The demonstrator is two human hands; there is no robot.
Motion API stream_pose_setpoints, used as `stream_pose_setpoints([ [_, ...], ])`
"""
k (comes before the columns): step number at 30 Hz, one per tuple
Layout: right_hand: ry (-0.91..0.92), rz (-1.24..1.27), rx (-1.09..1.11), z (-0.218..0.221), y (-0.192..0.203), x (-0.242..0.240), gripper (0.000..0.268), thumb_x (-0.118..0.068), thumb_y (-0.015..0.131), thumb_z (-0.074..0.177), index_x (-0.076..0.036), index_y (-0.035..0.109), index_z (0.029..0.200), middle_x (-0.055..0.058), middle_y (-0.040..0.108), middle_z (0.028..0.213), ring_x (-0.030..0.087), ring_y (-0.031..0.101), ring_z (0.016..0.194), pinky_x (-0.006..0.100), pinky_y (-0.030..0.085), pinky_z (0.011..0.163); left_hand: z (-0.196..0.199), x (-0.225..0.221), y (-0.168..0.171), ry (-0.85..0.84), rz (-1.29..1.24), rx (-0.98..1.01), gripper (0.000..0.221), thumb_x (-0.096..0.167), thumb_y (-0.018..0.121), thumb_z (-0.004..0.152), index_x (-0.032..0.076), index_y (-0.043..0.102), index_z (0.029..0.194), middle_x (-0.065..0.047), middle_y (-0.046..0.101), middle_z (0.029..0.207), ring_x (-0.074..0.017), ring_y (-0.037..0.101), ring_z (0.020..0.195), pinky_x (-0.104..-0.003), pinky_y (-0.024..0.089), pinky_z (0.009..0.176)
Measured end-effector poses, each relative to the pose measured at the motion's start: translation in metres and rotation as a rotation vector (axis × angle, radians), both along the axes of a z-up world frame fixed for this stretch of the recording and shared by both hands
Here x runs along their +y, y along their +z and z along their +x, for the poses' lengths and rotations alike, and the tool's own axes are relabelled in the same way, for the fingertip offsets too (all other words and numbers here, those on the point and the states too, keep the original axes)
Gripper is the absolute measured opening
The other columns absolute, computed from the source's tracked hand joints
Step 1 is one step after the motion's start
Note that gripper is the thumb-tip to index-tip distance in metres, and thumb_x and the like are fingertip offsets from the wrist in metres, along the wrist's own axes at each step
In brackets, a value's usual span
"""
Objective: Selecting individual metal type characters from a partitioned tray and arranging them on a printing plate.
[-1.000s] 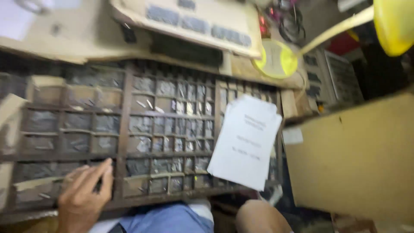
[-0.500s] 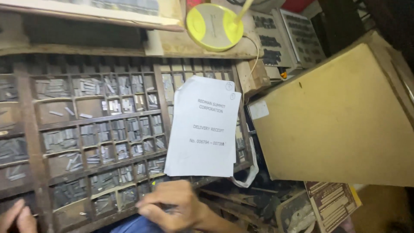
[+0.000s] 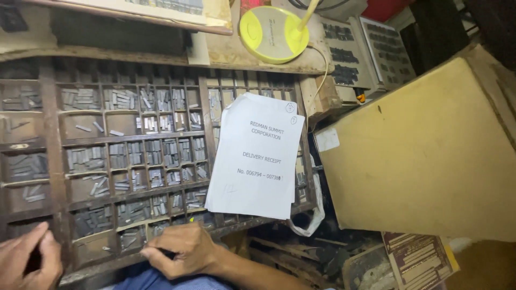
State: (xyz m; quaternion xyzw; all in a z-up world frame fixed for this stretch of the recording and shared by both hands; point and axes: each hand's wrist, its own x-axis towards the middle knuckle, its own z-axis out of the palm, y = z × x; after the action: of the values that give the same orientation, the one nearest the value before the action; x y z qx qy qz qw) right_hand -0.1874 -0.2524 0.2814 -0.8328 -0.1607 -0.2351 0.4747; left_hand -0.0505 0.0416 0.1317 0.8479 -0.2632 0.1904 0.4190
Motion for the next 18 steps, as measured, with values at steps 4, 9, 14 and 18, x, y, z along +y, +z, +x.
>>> stream_pose_setpoints([
  [4,-0.084,-0.001,-0.013,0.002,0.008,0.01,0.021,-0.01,0.065,0.1,0.001,0.073,0.085,0.013,0.073,0.074,0.02,0.064,0.054,0.03,0.052,0.05,-0.007,-0.015,0.063,0.095,0.512,0.02,0.028,0.022,0.067,0.102,0.015,0.081,0.125,-0.004,0.081,0.109,-0.0203,0.078,0.106,-0.04,0.055,0.112],
  [9,-0.046,0.01,0.094,0.023,0.027,0.023,0.014,-0.014,0.066,0.101,-0.004,0.072,0.094,0.006,0.072,0.081,0.019,0.068,0.066,0.032,0.053,0.063,-0.014,-0.04,0.113,0.07,0.184,-0.438,0.014,-0.008,0.081,0.096,0.005,0.083,0.1,-0.006,0.077,0.089,-0.0236,0.07,0.078,-0.043,0.059,0.088],
  [14,-0.129,-0.085,0.112,0.115,0.047,0.046,0.019,-0.018,0.066,0.097,-0.007,0.074,0.11,0.004,0.071,0.086,0.016,0.064,0.071,0.029,0.05,0.069,-0.01,-0.038,0.133,-0.1,0.137,-0.466,0.01,0.013,0.065,0.099,0.016,0.074,0.101,0.008,0.072,0.088,-0.0125,0.064,0.071,-0.04,0.049,0.094],
  [18,-0.081,-0.262,0.079,0.205,0.064,0.076,0.028,-0.024,0.059,0.1,-0.008,0.074,0.117,0.008,0.076,0.095,0.021,0.063,0.07,0.035,0.05,0.073,-0.011,-0.036,0.146,-0.034,0.075,-0.489,0.04,0.016,0.082,0.091,0.015,0.054,0.063,0.003,0.043,0.057,-0.0156,0.044,0.051,-0.043,0.055,0.081],
])
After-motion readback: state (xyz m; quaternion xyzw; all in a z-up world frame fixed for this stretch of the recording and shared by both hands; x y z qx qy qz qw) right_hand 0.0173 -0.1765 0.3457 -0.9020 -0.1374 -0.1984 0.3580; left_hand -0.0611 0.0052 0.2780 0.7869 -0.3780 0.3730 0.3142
